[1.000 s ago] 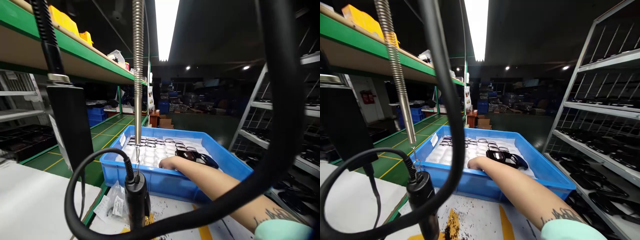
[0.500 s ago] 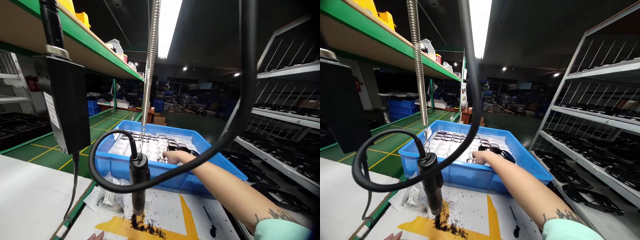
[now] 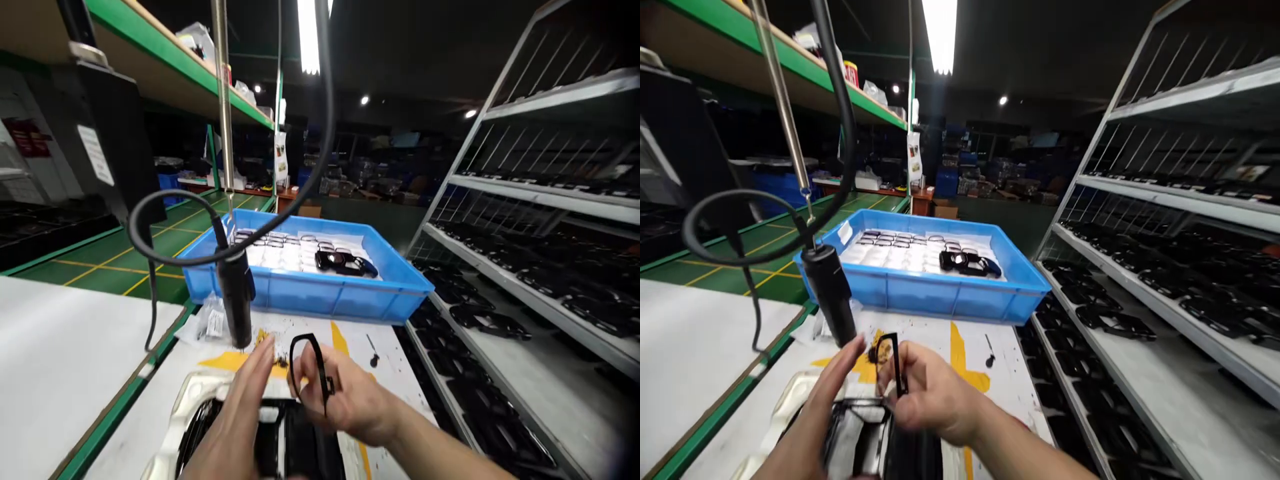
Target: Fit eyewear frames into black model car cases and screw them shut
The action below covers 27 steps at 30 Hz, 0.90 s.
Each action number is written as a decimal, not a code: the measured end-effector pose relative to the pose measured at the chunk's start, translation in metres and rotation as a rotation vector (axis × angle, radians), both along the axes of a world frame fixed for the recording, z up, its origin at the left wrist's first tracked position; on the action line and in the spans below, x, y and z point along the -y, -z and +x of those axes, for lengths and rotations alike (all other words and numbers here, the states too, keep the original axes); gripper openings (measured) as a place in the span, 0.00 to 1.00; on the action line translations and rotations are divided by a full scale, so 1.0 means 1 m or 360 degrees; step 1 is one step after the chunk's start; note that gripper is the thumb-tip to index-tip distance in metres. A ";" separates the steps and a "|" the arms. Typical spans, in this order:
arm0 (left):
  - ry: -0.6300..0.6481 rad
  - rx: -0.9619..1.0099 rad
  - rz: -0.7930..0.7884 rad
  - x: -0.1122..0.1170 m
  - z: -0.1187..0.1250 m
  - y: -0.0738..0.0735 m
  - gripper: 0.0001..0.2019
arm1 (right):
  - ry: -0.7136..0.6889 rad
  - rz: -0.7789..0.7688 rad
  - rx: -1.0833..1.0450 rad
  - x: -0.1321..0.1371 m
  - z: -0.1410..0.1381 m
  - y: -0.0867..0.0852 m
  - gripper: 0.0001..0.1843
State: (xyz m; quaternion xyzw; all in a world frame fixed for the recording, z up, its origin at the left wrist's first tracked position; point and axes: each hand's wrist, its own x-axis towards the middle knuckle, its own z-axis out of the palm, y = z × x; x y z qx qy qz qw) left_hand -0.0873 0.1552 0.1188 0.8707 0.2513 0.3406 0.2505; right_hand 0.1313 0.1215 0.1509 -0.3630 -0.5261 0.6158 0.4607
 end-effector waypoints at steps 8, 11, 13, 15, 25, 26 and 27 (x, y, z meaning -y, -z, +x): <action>0.0170 0.0094 -0.0235 0.035 0.040 -0.020 0.51 | -0.0040 -0.0112 -0.0623 0.064 -0.023 0.029 0.29; 0.0131 0.0155 -0.0145 0.045 0.039 -0.018 0.48 | 0.0048 -0.0119 -0.0704 0.078 -0.029 0.023 0.27; 0.0138 0.0237 -0.0074 0.051 0.039 -0.017 0.47 | 0.0083 -0.0131 -0.0767 0.085 -0.038 0.021 0.23; 0.0110 0.0325 -0.0016 0.058 0.039 -0.015 0.44 | 0.0099 -0.0130 -0.0813 0.090 -0.048 0.021 0.21; 0.0031 0.0454 0.0174 0.073 0.037 0.005 0.42 | 0.0385 -0.0075 -0.0053 0.116 -0.043 0.031 0.21; 0.0052 0.0487 0.0194 0.073 0.037 0.007 0.42 | 0.0433 0.0000 0.0118 0.117 -0.039 0.030 0.18; 0.0079 0.0516 0.0209 0.073 0.037 0.008 0.41 | 0.0456 0.0091 0.0278 0.116 -0.035 0.027 0.13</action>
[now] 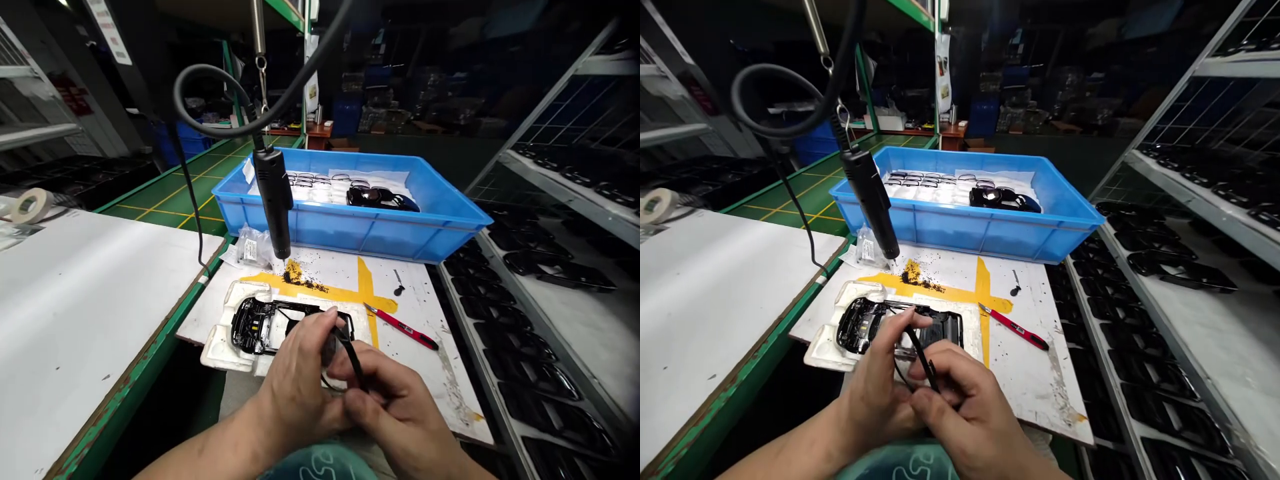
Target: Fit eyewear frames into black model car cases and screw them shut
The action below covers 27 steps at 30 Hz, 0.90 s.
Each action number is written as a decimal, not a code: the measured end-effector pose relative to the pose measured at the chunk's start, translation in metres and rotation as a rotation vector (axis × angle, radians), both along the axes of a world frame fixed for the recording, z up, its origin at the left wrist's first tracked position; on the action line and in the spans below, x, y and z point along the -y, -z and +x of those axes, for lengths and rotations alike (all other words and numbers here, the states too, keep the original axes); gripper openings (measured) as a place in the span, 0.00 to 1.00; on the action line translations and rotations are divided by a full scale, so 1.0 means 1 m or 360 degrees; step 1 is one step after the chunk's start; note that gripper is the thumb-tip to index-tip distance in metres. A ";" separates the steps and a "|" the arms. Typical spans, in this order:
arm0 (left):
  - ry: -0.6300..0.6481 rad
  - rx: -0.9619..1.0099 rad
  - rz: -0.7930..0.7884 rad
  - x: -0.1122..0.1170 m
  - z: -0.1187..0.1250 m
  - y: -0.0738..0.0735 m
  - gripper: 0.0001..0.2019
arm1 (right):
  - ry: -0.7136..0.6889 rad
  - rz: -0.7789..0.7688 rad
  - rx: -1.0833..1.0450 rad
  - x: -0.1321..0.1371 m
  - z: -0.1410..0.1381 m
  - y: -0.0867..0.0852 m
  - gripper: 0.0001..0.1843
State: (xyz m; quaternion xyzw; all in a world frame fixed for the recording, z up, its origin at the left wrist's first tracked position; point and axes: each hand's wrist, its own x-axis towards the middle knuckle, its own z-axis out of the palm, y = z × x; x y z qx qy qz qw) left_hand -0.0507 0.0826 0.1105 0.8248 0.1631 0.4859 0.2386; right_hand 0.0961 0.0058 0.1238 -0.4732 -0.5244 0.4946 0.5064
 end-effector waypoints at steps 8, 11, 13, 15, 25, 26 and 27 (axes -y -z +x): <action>0.0928 -0.0242 -0.1540 -0.011 -0.029 -0.005 0.55 | -0.0567 0.0536 0.1498 -0.013 0.051 -0.041 0.12; 0.1223 -0.0453 -0.2072 -0.006 -0.024 -0.007 0.46 | -0.0744 0.0619 0.1762 -0.011 0.045 -0.042 0.11; 0.1266 -0.0386 -0.2139 0.001 -0.017 -0.005 0.39 | -0.0721 0.0716 0.1800 -0.009 0.042 -0.036 0.09; 0.1235 -0.0201 -0.2186 0.009 -0.013 -0.001 0.33 | -0.0522 0.0845 0.1802 -0.008 0.052 -0.025 0.11; 0.1239 0.0273 -0.2415 0.010 -0.027 0.007 0.44 | 0.0666 -0.0479 0.1753 -0.014 0.181 0.105 0.29; 0.1224 0.0284 -0.2413 0.011 -0.026 0.007 0.43 | 0.0670 -0.0485 0.1726 -0.014 0.180 0.111 0.27; 0.1189 0.0304 -0.2413 0.012 -0.024 0.006 0.40 | 0.0679 -0.0486 0.1696 -0.015 0.178 0.114 0.25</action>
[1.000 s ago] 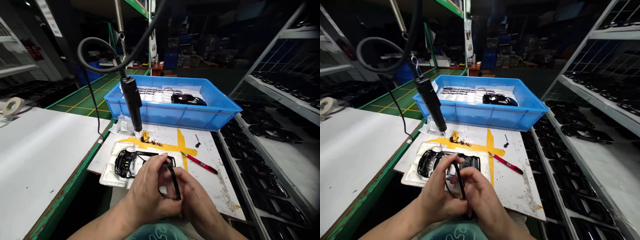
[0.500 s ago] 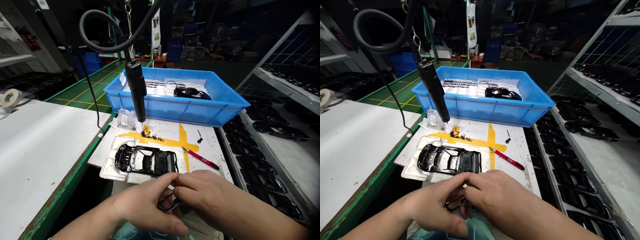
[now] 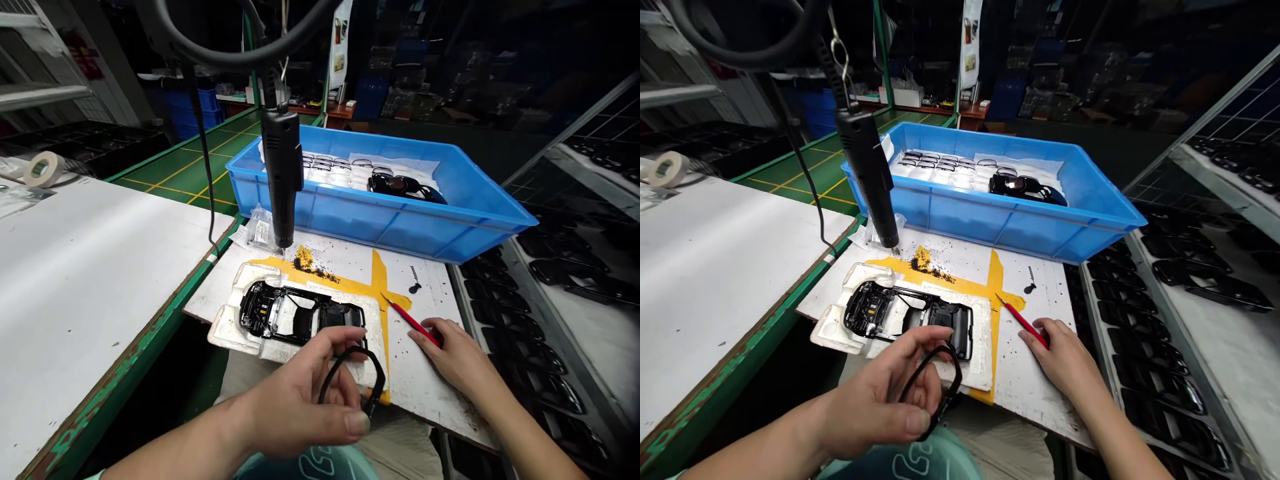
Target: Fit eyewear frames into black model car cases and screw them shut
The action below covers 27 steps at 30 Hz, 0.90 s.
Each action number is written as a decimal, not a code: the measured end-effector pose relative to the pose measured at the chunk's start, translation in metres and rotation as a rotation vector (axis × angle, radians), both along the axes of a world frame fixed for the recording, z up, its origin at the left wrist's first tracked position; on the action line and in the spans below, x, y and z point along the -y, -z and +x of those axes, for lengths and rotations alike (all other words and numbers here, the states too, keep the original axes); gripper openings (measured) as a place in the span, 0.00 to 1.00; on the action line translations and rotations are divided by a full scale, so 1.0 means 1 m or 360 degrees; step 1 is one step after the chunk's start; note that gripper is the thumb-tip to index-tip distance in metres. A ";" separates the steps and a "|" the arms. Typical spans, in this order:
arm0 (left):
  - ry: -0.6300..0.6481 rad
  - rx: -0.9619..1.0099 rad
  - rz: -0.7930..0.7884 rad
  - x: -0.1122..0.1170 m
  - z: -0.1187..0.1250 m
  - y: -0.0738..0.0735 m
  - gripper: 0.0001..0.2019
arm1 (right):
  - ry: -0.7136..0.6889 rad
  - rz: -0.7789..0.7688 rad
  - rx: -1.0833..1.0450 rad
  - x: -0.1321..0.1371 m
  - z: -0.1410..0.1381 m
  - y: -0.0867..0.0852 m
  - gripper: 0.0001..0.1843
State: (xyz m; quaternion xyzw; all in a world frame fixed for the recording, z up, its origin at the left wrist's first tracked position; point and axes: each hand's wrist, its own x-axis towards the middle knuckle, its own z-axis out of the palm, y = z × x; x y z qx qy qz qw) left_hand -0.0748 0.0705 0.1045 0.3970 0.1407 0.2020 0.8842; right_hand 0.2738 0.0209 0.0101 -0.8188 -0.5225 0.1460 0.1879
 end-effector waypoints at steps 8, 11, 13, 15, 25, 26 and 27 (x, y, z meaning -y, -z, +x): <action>-0.0340 0.0042 -0.0267 0.001 0.011 -0.004 0.33 | 0.0145 0.0404 -0.0555 0.008 -0.032 -0.034 0.21; -0.0362 0.0049 -0.0350 -0.004 0.013 -0.008 0.38 | 0.0088 0.0620 -0.0934 0.013 -0.066 -0.054 0.21; -0.0327 0.0020 -0.0327 -0.004 0.014 -0.008 0.39 | 0.0008 0.0678 -0.1136 0.014 -0.092 -0.065 0.20; -0.0271 -0.0035 -0.0258 -0.002 0.015 -0.008 0.38 | -0.0087 0.0655 -0.1267 0.013 -0.114 -0.073 0.18; -0.0194 -0.0106 0.0186 0.000 0.000 -0.015 0.28 | -0.0733 0.0540 -0.1244 0.003 -0.132 -0.122 0.10; -0.0191 -0.0107 0.0235 0.000 -0.002 -0.015 0.27 | -0.0852 0.0523 -0.1004 0.002 -0.131 -0.131 0.11; -0.0186 -0.0115 0.0287 0.000 -0.003 -0.016 0.27 | -0.0970 0.0517 -0.0789 0.001 -0.132 -0.139 0.14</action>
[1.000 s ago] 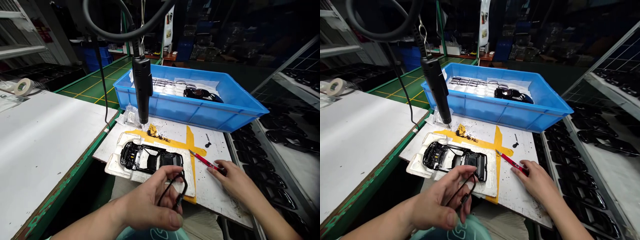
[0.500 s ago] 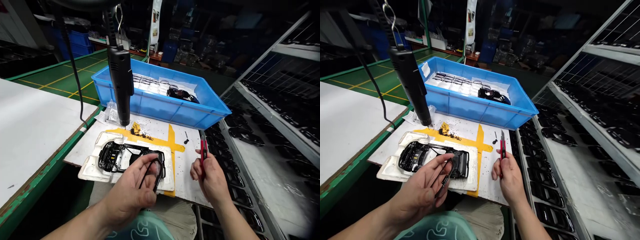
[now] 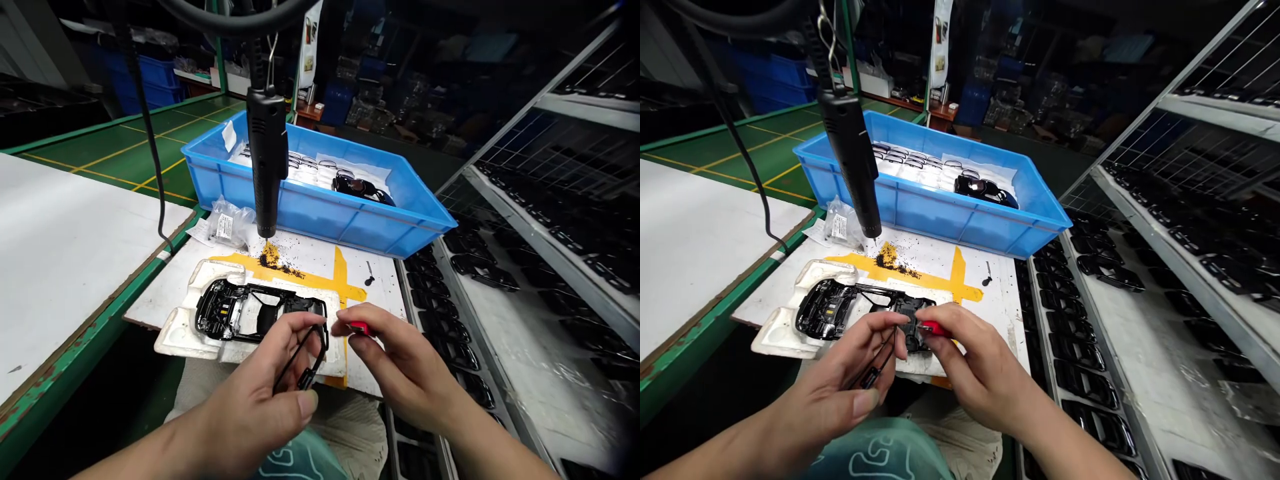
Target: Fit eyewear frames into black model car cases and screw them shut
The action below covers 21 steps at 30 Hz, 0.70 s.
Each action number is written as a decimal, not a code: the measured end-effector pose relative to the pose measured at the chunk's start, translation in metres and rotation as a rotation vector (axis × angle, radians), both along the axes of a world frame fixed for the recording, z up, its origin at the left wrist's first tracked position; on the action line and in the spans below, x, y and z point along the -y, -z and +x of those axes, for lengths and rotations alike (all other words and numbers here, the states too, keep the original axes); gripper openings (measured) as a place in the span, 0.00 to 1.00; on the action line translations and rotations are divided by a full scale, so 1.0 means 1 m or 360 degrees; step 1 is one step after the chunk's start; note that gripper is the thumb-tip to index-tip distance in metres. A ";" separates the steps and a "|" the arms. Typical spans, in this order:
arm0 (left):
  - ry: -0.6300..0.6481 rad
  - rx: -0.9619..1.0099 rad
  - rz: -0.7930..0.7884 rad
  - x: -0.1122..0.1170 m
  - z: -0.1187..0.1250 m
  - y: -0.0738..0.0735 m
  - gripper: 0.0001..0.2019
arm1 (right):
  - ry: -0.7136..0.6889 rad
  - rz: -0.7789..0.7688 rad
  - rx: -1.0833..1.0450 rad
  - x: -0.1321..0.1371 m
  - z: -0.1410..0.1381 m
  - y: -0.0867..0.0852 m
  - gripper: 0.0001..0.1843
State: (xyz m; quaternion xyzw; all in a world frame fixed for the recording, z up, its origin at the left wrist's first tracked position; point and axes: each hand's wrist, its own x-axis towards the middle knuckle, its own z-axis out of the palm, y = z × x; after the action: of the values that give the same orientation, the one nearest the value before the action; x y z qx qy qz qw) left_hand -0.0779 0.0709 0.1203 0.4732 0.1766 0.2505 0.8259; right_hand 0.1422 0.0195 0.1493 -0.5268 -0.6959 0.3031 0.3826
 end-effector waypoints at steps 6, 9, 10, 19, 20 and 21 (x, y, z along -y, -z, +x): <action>0.0064 -0.0193 0.0362 0.001 -0.005 -0.003 0.31 | -0.0163 0.0266 0.0830 -0.011 -0.010 -0.034 0.23; 0.0064 -0.0239 0.0480 0.000 -0.005 -0.006 0.31 | -0.0085 0.0351 0.1008 -0.016 -0.014 -0.037 0.31; 0.0066 -0.0268 0.0497 0.001 -0.005 -0.008 0.32 | -0.0075 0.0373 0.1048 -0.017 -0.015 -0.037 0.31; -0.0022 -0.0416 0.0679 0.005 -0.004 -0.009 0.29 | 0.0015 0.0489 0.1174 -0.014 -0.018 -0.034 0.35; -0.0038 -0.0401 0.0711 0.005 -0.004 -0.009 0.29 | 0.0024 0.0505 0.1176 -0.014 -0.018 -0.034 0.35; -0.0050 -0.0397 0.0739 0.005 -0.004 -0.009 0.29 | 0.0032 0.0515 0.1175 -0.013 -0.019 -0.035 0.35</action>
State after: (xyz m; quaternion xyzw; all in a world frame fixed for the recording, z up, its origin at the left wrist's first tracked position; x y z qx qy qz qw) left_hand -0.0818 0.0663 0.1296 0.6746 0.2222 0.2367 0.6630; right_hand 0.1231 0.0326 0.1838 -0.5400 -0.8201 -0.0237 0.1879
